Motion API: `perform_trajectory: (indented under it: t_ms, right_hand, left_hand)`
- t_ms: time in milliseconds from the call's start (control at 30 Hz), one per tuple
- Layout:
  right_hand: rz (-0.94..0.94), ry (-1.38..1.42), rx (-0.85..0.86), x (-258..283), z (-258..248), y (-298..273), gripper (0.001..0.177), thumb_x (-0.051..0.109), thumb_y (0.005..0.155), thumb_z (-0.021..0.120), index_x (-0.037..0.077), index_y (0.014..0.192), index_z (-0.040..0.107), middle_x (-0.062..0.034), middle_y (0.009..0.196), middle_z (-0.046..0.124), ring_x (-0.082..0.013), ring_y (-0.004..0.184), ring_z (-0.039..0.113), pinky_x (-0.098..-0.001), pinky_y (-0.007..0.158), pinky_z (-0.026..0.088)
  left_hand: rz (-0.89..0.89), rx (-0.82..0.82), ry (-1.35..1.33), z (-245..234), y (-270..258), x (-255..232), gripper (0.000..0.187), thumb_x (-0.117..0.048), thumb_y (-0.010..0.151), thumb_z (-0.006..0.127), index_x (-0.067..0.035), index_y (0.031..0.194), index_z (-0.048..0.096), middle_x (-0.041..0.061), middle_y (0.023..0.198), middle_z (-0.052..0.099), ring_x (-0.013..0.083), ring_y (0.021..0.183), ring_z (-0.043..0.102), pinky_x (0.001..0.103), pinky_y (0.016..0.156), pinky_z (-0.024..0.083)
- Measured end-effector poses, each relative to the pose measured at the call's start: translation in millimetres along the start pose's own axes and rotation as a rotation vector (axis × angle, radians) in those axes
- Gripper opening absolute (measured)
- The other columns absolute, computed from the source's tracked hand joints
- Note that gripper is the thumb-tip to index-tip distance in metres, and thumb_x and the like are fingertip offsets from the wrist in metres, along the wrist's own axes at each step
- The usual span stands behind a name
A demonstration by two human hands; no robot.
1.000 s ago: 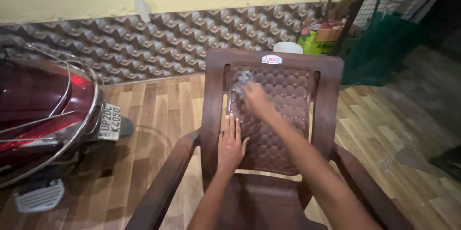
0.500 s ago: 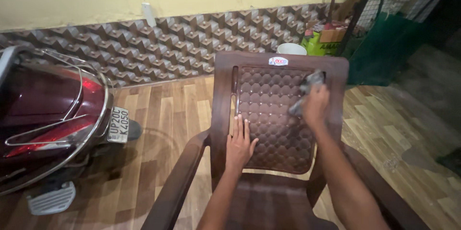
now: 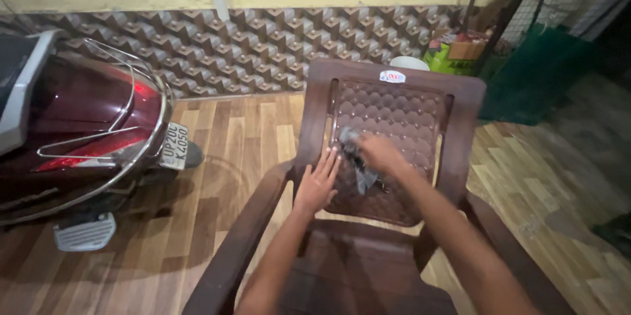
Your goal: The person wipes the surface of a dark plastic table with a crumpled cloth, moving around the table to clean all sides. They then move to a brown plastic chair and wipe the seat, backrest, and armrests with the same cloth.
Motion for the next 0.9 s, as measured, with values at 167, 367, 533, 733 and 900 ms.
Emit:
perform_trajectory:
  t_ms: [167, 367, 533, 733, 900]
  right_hand:
    - [0.065, 0.115, -0.515, -48.5, -70.2, 56.4, 0.055, 0.003, 0.084, 0.061, 0.009, 0.139, 0.059, -0.0258, 0.118, 0.068, -0.0474, 0.105, 0.064, -0.056, 0.09, 0.051]
    - [0.141, 0.113, -0.467, -23.9, -5.5, 50.6, 0.037, 0.001, 0.076, 0.071, 0.009, 0.111, 0.071, -0.0252, 0.116, 0.064, -0.0444, 0.107, 0.062, -0.0521, 0.091, 0.053]
    - [-0.259, -0.217, -0.472, 55.2, 43.6, -27.2, 0.051, 0.01, 0.063, 0.068, -0.007, 0.111, 0.065, -0.0295, 0.119, 0.06, -0.048, 0.114, 0.057, -0.0513, 0.098, 0.052]
    - [-0.298, -0.146, -0.208, -9.9, 18.6, 9.7, 0.034, 0.007, 0.085, 0.062, 0.003, 0.119, 0.066, -0.0158, 0.124, 0.061, -0.0347, 0.116, 0.059, -0.044, 0.097, 0.052]
    - [-0.242, -0.266, -0.585, -35.0, -54.0, 35.4, 0.02, 0.006, 0.075, 0.063, 0.006, 0.095, 0.062, -0.0202, 0.128, 0.062, -0.0366, 0.118, 0.06, -0.043, 0.1, 0.053]
  left_hand:
    - [0.005, -0.044, 0.071, -8.9, -8.8, -6.5, 0.095, -0.046, 0.082, 0.076, -0.003, 0.156, 0.034, 0.017, 0.168, 0.02, 0.0334, 0.156, 0.015, 0.067, 0.113, 0.03]
    - [-0.032, -0.015, 0.029, 11.4, -3.1, -5.6, 0.091, -0.043, 0.082, 0.076, -0.005, 0.156, 0.037, 0.016, 0.168, 0.021, 0.0327, 0.157, 0.015, 0.073, 0.114, 0.025]
    - [-0.065, -0.1, 0.224, 32.9, 7.0, -8.8, 0.072, -0.035, 0.086, 0.079, -0.012, 0.146, 0.047, 0.013, 0.164, 0.026, 0.0349, 0.158, 0.015, 0.072, 0.116, 0.027]
    - [-0.102, 0.072, -0.07, 1.4, 2.2, -16.8, 0.094, -0.041, 0.074, 0.087, -0.004, 0.148, 0.044, 0.021, 0.168, 0.018, 0.0398, 0.157, 0.016, 0.067, 0.116, 0.026]
    - [-0.158, 0.04, -0.106, -8.8, -6.2, -25.2, 0.102, -0.026, 0.073, 0.085, -0.002, 0.158, 0.032, 0.016, 0.168, 0.016, 0.0366, 0.144, 0.033, 0.061, 0.115, 0.027]
Point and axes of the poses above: each hand's wrist, its own y-axis towards the middle knuckle, its own z-axis out of the palm, x = y × z, the point moved 1 cm from there along y, towards the middle knuckle
